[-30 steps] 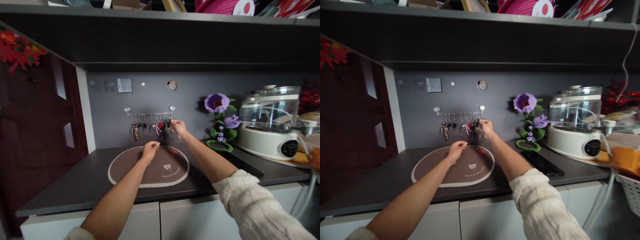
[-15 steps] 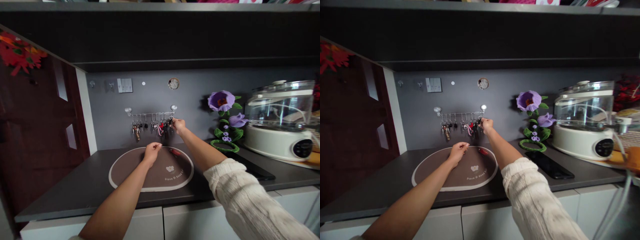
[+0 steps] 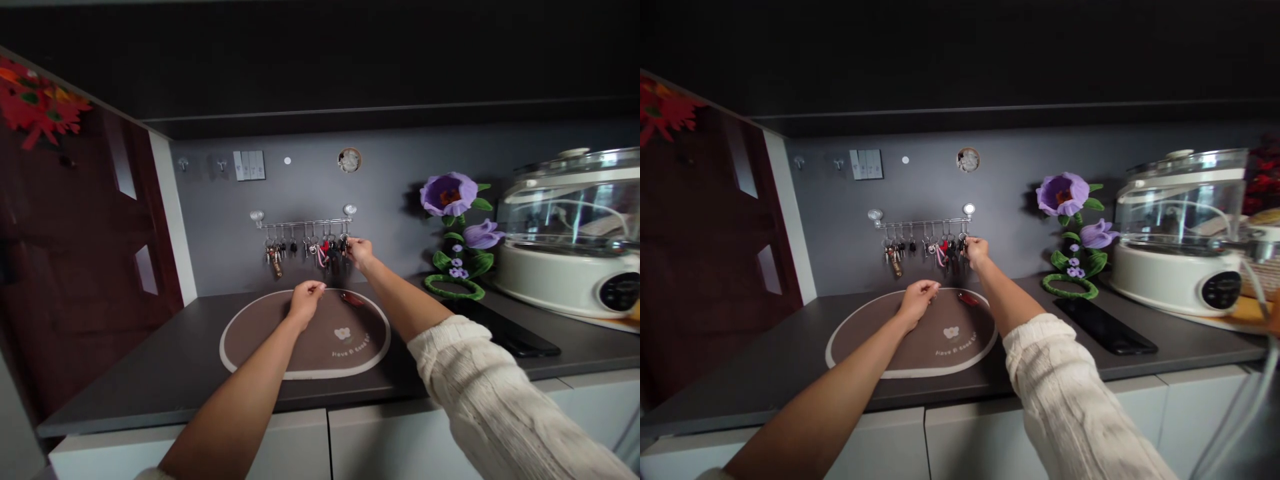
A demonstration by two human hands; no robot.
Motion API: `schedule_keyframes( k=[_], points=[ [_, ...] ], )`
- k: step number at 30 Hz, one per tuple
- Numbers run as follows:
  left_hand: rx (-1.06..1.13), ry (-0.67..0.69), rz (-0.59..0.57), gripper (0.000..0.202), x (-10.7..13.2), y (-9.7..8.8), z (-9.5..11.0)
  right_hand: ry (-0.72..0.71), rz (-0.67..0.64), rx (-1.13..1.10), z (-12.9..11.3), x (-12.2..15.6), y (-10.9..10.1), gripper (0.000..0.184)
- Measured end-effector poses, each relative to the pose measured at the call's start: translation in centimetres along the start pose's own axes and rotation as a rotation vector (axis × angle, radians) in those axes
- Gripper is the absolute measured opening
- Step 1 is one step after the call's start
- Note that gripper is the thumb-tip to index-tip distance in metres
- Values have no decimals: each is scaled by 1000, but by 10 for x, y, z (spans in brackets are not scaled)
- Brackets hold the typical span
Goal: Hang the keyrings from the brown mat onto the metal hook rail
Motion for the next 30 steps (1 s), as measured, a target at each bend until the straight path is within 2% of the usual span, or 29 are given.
schedule_keyframes(
  k=[9,18,20,25,30],
  points=[
    [-2,0,3,22,0,-1,0,-92,-42,62,-1,2,-4,8],
    [-25,2,-25,21,-1,2,-3,-112,-86,66,2,6,-13,2],
    [-40,11,-39,22,-1,3,-3,-106,-84,53,3,9,-15,7],
    [-46,30,-51,21,-1,2,-1,-87,-68,90,2,20,-18,12],
    [-61,43,-80,21,-1,3,-2,-48,-108,125,1,42,-15,12]
  ],
)
Point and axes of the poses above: each hand's wrist, its own x-axis away from the middle knuckle, its own y-axis out of the palm, z = x × y, the point moved 5 cm from there along -x, towards the middle knuckle, and after that the axes turned 9 degrees about -z, right-handed, at the moved point
